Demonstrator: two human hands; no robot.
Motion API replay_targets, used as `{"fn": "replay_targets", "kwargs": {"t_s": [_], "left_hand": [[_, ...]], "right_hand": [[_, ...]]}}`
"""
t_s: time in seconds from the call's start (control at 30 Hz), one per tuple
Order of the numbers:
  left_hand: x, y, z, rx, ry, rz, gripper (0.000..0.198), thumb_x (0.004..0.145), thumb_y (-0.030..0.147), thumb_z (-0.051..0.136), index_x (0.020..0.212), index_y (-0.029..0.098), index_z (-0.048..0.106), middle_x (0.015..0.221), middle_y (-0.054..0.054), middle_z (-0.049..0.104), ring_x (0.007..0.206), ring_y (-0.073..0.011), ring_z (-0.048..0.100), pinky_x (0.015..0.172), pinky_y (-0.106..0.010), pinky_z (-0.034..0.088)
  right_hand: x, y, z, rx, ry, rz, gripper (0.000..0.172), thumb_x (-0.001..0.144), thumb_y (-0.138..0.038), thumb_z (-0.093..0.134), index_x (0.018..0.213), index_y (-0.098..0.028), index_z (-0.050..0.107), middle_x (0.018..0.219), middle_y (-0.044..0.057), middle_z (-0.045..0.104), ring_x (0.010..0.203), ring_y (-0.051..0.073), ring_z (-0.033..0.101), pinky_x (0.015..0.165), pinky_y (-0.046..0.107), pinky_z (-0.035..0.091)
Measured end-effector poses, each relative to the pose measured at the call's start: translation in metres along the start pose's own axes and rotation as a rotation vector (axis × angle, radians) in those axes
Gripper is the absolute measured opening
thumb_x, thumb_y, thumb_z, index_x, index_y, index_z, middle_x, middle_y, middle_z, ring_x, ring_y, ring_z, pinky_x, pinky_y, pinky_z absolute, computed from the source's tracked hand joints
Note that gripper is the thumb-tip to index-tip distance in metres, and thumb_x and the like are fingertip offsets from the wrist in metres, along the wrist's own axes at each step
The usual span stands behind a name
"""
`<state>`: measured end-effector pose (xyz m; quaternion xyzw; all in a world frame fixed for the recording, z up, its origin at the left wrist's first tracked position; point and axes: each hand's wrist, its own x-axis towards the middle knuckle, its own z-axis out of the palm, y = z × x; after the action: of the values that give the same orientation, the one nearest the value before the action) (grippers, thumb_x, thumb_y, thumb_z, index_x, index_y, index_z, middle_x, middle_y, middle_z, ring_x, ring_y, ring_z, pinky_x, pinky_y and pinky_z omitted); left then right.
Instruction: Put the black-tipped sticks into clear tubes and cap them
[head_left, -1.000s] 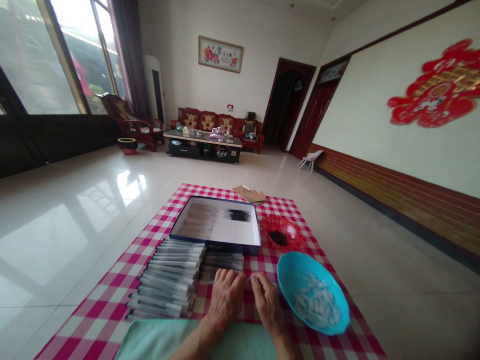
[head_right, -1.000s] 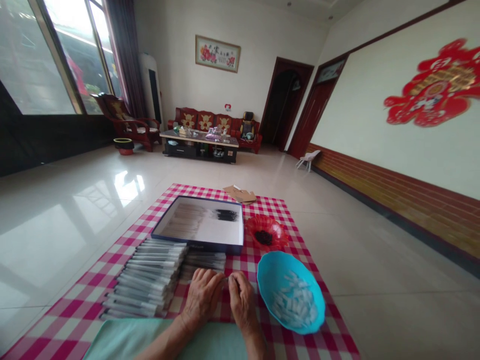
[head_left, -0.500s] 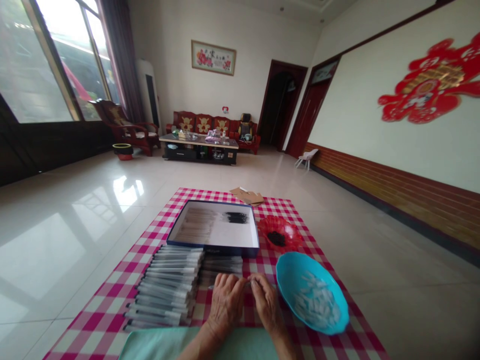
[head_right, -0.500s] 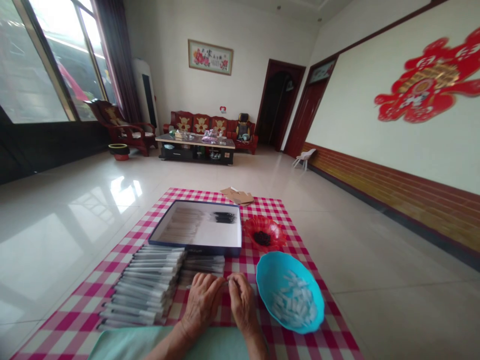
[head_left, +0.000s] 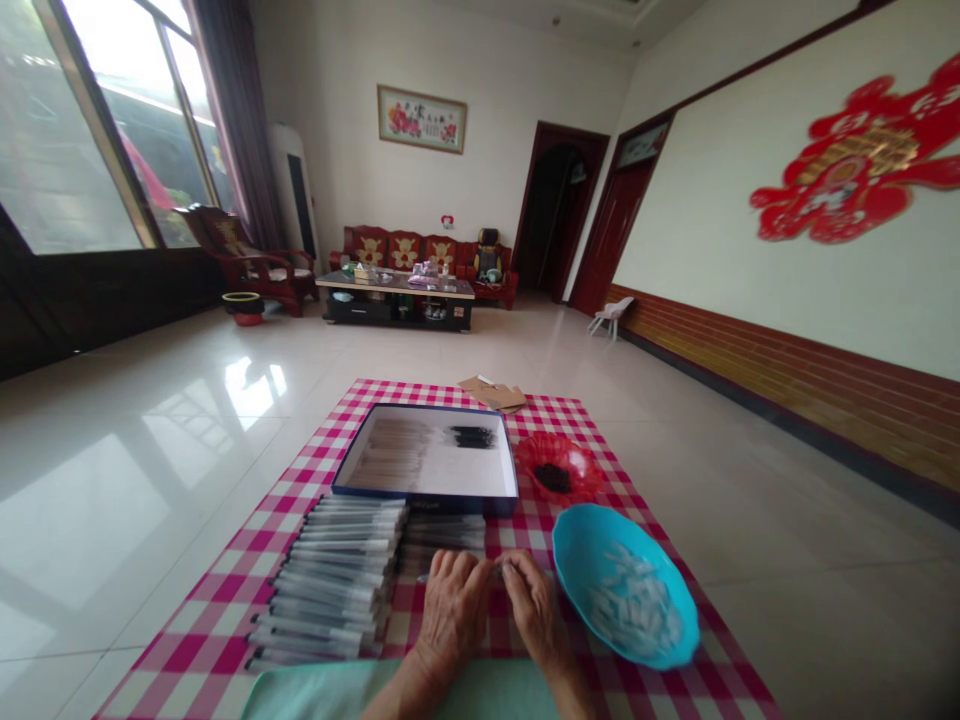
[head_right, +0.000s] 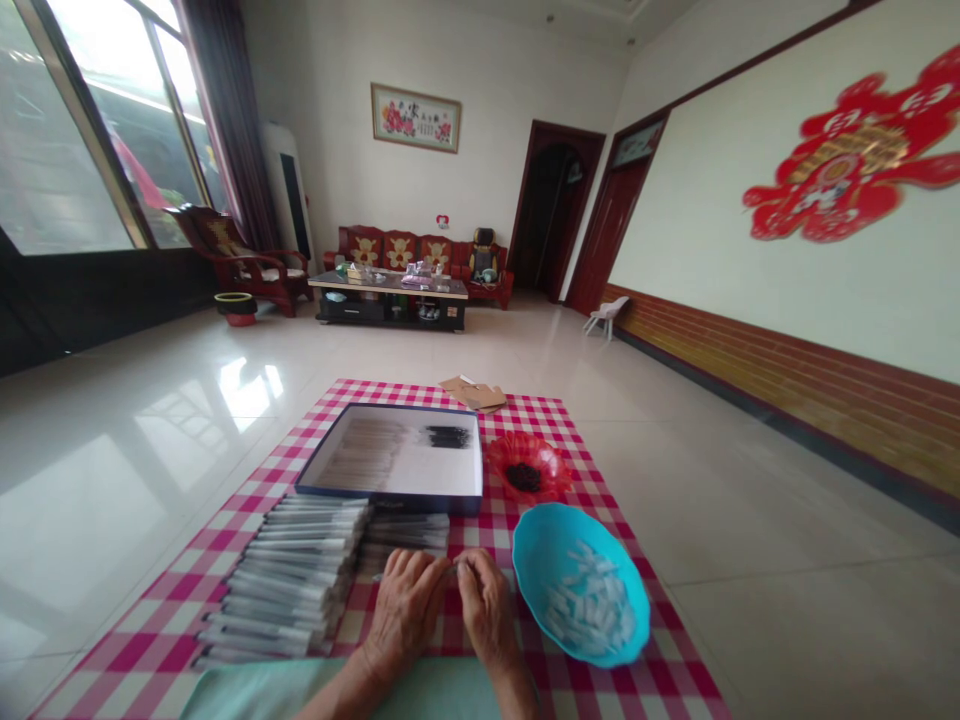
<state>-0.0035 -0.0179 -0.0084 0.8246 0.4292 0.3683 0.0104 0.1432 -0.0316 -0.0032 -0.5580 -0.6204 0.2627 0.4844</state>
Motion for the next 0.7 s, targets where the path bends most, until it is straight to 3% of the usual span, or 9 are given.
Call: {"fn": "replay_targets", "kwargs": {"t_s": [0.3, 0.53, 0.7], "left_hand": [[0.0004, 0.0010, -0.0003, 0.002, -0.007, 0.005, 0.022, 0.088, 0.015, 0.045, 0.100, 0.023, 0.062, 0.079, -0.004, 0.057, 0.075, -0.0211, 0.049, 0.074, -0.036, 0.035], [-0.0005, -0.0006, 0.0010, -0.008, -0.015, 0.006, 0.021, 0.087, 0.014, 0.046, 0.098, 0.022, 0.062, 0.080, -0.005, 0.058, 0.076, -0.0214, 0.050, 0.074, -0.036, 0.035], [-0.0006, 0.0002, 0.0007, 0.002, -0.003, 0.001, 0.020, 0.088, 0.015, 0.045, 0.093, 0.022, 0.062, 0.079, -0.004, 0.058, 0.074, -0.0214, 0.050, 0.073, -0.036, 0.036]], "right_hand": [[0.0027, 0.0029, 0.0076, -0.026, 0.082, 0.019, 0.036, 0.092, -0.044, 0.039, 0.069, -0.021, 0.055, 0.066, 0.002, 0.059, 0.064, 0.017, 0.056, 0.062, 0.026, 0.045], [0.0019, 0.0017, 0.0047, -0.007, 0.053, -0.030, 0.029, 0.091, -0.039, 0.043, 0.075, -0.021, 0.059, 0.075, 0.004, 0.063, 0.071, 0.018, 0.060, 0.067, 0.025, 0.046], [0.0020, 0.0051, 0.0082, -0.012, 0.075, -0.014, 0.033, 0.091, -0.040, 0.042, 0.068, -0.021, 0.057, 0.066, 0.002, 0.060, 0.063, 0.016, 0.057, 0.062, 0.024, 0.044]]}}
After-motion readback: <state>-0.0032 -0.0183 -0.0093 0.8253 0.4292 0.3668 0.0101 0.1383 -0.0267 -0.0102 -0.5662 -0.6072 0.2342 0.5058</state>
